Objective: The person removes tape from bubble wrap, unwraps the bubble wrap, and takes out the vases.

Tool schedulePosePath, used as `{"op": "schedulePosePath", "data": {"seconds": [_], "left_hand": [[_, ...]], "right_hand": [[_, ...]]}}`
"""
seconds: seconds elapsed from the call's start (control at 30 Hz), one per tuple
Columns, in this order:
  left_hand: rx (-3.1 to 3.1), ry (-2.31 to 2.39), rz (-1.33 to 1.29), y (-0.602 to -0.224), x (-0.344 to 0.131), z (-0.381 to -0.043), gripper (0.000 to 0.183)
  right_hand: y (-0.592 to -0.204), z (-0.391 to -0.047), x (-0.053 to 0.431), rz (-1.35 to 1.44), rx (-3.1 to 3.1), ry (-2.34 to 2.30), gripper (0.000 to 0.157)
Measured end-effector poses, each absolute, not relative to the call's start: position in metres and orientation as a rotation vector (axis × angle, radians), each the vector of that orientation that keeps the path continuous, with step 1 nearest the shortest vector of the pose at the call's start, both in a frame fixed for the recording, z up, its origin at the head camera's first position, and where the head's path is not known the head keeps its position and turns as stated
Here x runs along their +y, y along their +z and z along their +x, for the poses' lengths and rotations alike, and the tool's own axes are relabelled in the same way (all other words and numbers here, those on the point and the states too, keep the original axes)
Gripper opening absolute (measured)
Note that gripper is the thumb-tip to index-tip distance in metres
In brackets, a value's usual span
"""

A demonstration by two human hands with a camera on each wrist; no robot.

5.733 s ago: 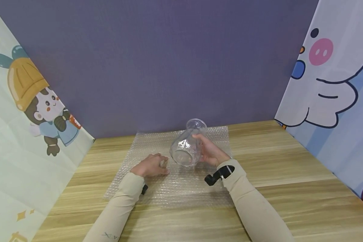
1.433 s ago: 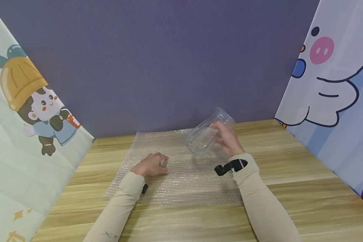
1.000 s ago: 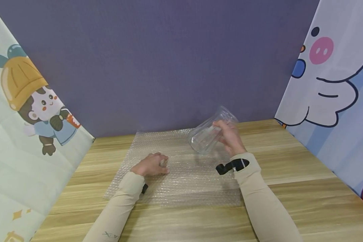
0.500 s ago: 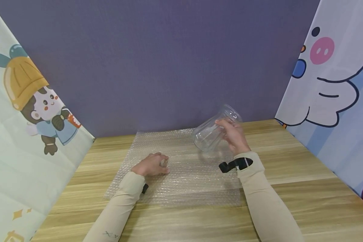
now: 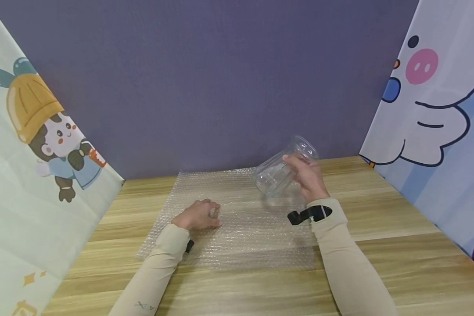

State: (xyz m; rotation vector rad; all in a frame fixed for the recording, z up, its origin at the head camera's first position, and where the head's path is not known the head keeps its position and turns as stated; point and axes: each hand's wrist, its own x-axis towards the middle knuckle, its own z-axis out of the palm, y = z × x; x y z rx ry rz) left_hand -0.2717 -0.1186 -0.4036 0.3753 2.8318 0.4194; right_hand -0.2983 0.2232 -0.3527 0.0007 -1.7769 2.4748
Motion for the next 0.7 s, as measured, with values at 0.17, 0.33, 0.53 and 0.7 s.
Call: {"op": "schedulePosePath", "data": {"seconds": [0.17,0.33,0.53,0.7], "left_hand": [[2.834,0.412,0.374,-0.4037,-0.1187,-0.2718,0.067],[2.833,0.404,0.371,-0.4040,-0.1202,-0.2726,0.066],[2.833,0.413,0.376,-0.4041,-0.1226,-0.2721,0.067],[2.830,0.417,0.375,-0.4037,-0.1240,-0.2715,0.067]], "right_hand": [[-0.3517,-0.2977,0.2245,-0.008,-1.743,2.473,0.017],[-0.3500,-0.2967,0.2247,-0.027,-1.693,2.483,0.018],[-0.3477,-0.2947,0.2247,-0.064,-1.655,2.488,0.015],[-0.3469,-0.2927,0.2251,-0.085,-1.633,2.504,0.015]]}}
